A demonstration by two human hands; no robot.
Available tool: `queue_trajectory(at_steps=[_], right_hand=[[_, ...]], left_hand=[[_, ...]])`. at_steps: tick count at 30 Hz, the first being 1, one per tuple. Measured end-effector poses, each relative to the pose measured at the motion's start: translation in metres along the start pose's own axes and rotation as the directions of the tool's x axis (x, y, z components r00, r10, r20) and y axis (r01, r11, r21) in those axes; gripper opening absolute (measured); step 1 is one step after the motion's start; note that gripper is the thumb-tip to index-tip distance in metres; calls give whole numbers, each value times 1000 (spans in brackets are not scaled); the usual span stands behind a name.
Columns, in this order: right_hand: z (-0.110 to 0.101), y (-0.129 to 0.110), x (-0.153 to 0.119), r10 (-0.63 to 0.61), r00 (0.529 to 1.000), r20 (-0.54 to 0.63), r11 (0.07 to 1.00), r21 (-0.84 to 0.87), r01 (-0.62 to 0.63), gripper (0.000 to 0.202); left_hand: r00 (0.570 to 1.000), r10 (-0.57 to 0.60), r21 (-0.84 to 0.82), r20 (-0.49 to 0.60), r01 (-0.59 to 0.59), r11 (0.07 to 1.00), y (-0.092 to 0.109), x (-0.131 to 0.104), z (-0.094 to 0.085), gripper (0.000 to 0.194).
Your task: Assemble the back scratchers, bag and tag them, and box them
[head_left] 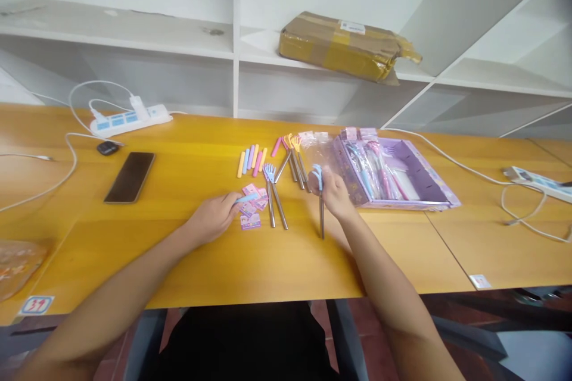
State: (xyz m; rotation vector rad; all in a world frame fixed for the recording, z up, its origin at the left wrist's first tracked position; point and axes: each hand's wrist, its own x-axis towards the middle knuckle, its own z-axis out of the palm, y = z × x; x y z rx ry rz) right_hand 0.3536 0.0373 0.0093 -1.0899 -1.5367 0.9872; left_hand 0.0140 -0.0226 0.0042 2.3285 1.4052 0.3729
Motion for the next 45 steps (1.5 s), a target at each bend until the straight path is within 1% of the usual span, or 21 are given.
queue_trajectory(at_steps=[2,4,6,8,10,12,16,24,27,30,33,37,41,45], right_hand=[[5,0,1,66,998,3,971,229,-65,68],[9,-3,3,149,989,11,909,393,-141,68],[11,-6,3,216,976,34,838,506,-203,66],[11,-8,3,257,964,63,785,568,-246,62],[9,-8,3,290,954,71,765,582,-275,56],[8,-5,3,315,948,49,764,579,-284,48],[9,3,5,324,946,-29,753,614,-239,35],[11,12,7,302,949,-93,747,641,-175,35],[12,14,7,286,953,-101,770,616,-166,35],[14,15,6,260,959,-110,809,568,-154,36],[15,15,5,245,962,-123,833,534,-144,32],[15,13,5,249,956,-157,823,554,-123,28],[14,13,6,262,949,-174,804,583,-115,31],[15,14,6,258,950,-175,812,572,-115,32]], left_hand=[[1000,6,4,-1,-6,1000,1,-1,0,36],[1000,9,10,-6,-8,1000,2,-2,0,36],[1000,7,11,-6,-7,1000,2,-2,0,36],[1000,5,5,2,-5,1000,3,-3,0,37],[1000,6,-5,8,-6,1000,4,-3,-1,37],[1000,10,-10,4,-10,1000,5,-3,-1,37],[1000,6,-20,-12,-6,1000,5,-3,-2,37],[1000,-21,-48,-23,20,999,3,-4,-1,37],[999,-20,-65,-38,18,998,3,-4,0,36],[998,-1,-48,-57,-2,999,3,-3,0,38],[998,7,-35,-68,-9,999,2,-2,0,38],[998,0,-30,-57,-2,1000,0,-2,1,40],[999,9,-36,-53,-11,999,0,-2,1,41],[999,5,-13,-43,-6,1000,0,-2,1,41]])
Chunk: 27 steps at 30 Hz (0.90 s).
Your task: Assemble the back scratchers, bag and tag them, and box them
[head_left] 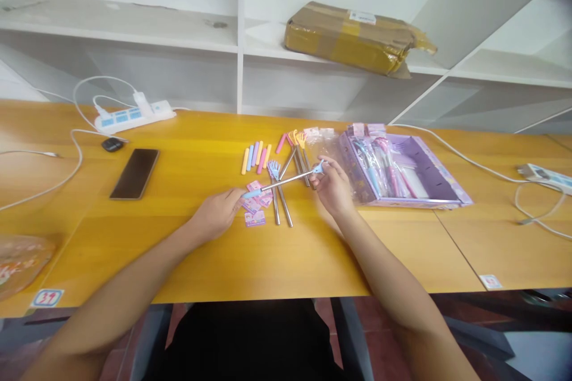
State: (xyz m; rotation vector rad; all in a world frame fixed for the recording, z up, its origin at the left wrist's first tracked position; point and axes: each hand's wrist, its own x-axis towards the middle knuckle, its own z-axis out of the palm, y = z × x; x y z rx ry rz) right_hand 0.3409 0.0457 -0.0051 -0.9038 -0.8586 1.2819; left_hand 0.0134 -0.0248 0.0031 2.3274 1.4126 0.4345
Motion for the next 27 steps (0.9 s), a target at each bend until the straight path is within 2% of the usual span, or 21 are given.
queue_trajectory(at_steps=[9,13,17,21,27], right_hand=[[1,0,-1,8,1000,11,999,-35,-8,32],[2,1,-2,-34,999,17,995,-93,35,31],[4,-1,-4,-72,997,28,991,-114,75,29],[6,-1,-6,-62,997,41,992,-106,66,28],[8,5,-8,-36,998,56,994,-101,42,28]], left_hand=[[1000,26,16,-12,-26,1000,-2,0,2,40],[998,54,30,-41,-53,998,-3,0,3,37],[992,65,33,-107,-62,998,-3,1,3,36],[981,56,-3,-185,-58,998,-2,0,4,37],[951,95,-68,-294,-120,990,0,-1,2,35]])
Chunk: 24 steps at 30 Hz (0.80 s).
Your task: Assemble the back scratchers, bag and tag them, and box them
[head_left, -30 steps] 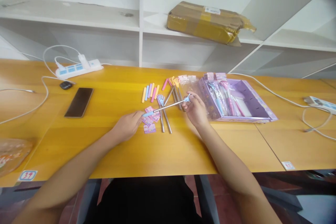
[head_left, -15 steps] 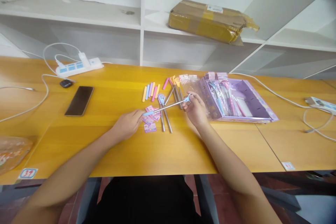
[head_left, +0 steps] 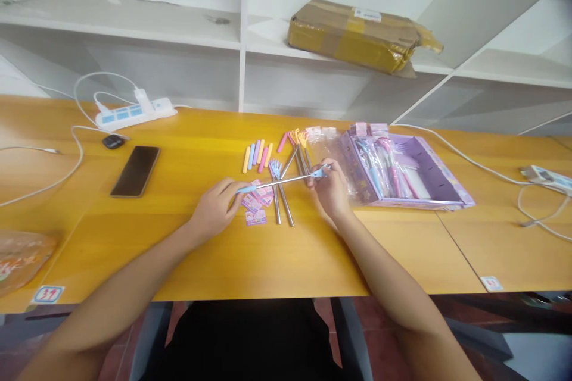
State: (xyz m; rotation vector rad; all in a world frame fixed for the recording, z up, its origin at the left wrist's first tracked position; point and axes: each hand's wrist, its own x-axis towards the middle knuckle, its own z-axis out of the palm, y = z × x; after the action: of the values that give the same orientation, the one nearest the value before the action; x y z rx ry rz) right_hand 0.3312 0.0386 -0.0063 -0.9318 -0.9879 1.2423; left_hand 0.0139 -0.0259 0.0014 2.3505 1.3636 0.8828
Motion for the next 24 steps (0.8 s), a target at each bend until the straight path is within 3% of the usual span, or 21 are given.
queue_trajectory(at_steps=[12,24], right_hand=[[-2,8,1,0,1000,30,997,-82,3,31],[0,10,-5,-25,990,142,991,-126,43,33]], left_hand=[[991,-1,-57,-137,-7,998,1,0,-1,24],[982,41,-36,-186,-49,998,1,0,-2,20]])
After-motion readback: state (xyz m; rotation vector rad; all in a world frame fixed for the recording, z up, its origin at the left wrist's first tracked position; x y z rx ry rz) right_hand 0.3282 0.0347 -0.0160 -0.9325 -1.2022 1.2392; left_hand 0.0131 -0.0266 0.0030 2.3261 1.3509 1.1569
